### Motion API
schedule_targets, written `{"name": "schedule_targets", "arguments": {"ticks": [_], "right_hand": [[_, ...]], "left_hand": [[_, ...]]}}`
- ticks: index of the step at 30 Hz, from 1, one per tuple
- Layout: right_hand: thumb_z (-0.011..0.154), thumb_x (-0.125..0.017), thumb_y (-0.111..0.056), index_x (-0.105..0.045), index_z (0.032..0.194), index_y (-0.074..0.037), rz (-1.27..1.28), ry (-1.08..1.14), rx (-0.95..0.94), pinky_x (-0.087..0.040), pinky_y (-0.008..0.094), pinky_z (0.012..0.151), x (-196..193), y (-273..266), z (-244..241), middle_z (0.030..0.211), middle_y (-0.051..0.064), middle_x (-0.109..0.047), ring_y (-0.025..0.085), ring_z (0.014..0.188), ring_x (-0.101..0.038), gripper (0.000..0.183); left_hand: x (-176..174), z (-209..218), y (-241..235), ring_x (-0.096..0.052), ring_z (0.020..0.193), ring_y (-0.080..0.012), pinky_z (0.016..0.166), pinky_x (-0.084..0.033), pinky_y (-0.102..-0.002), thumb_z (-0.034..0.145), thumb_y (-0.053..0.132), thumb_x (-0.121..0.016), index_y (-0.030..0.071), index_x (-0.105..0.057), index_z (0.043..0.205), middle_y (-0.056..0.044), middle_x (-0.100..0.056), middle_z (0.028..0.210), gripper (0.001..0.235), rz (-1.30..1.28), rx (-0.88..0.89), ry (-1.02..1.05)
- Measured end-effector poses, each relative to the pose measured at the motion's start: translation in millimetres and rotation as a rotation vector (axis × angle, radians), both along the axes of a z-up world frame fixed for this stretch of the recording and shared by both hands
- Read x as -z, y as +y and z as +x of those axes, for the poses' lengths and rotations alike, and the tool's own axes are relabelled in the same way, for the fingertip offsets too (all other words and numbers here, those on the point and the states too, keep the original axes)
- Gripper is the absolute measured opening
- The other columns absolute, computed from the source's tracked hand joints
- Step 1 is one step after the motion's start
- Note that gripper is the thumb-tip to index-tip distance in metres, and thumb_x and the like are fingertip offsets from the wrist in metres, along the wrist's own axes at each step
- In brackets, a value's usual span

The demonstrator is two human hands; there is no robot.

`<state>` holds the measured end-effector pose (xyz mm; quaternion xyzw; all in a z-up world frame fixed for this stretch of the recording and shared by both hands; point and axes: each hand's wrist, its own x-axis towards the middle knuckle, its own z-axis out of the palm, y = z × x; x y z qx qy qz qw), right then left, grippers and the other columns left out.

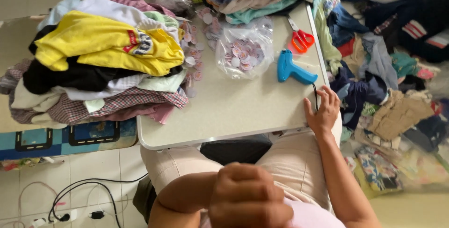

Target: The person uses a hot glue gun to attach circular stickers to various pieces of children's clothing. They handle a white cloth, a blue garment, light blue shorts, and a black garment, applying glue to the stickers and pressing them onto the fabric.

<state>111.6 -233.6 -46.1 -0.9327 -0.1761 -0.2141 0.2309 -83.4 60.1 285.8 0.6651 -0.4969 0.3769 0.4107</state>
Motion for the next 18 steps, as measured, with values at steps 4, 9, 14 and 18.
{"name": "schedule_targets", "arguments": {"ticks": [4,9,14,18], "right_hand": [[0.100,-0.072,-0.030,-0.061,0.119,-0.005,0.086,0.015,-0.055,-0.040,0.052,0.106,-2.4,-8.1,0.6,0.141,0.016,-0.057,0.040,0.128,-0.053,0.033],[0.097,-0.072,-0.019,-0.063,0.119,-0.013,0.582,0.335,0.047,-0.039,0.039,0.112,-16.9,-29.8,-1.1,0.143,0.013,-0.055,0.028,0.134,-0.052,0.025],[0.097,-0.068,-0.019,-0.063,0.115,-0.011,1.171,0.477,0.195,-0.051,0.028,0.099,26.1,-90.6,15.9,0.140,0.012,-0.059,0.019,0.123,-0.061,0.020],[0.094,-0.070,-0.021,-0.068,0.114,-0.009,1.289,0.547,0.460,-0.055,0.023,0.093,76.9,-140.7,27.8,0.120,0.005,-0.069,0.011,0.106,-0.068,0.023]], "left_hand": [[77.0,22.7,-43.5,-0.049,0.056,-0.0124,0.050,-0.039,-0.030,0.100,-0.004,-0.056,0.008,-0.064,0.107,0.004,-0.051,0.070,0.015,-0.149,-0.301,0.265],[150.1,29.2,-51.7,-0.062,0.064,-0.0170,0.066,-0.052,-0.033,0.100,0.000,-0.053,0.004,-0.065,0.113,-0.004,-0.066,0.077,0.017,0.011,-0.315,0.728],[184.5,40.3,-59.9,-0.070,0.074,-0.0156,0.070,-0.058,-0.027,0.100,-0.002,-0.048,0.004,-0.067,0.112,-0.007,-0.070,0.081,0.023,0.090,-0.340,1.157],[204.3,75.3,-81.6,-0.070,0.077,-0.0157,0.074,-0.060,-0.026,0.098,-0.003,-0.047,0.002,-0.068,0.112,-0.007,-0.069,0.083,0.026,0.155,-0.320,1.313]]}}
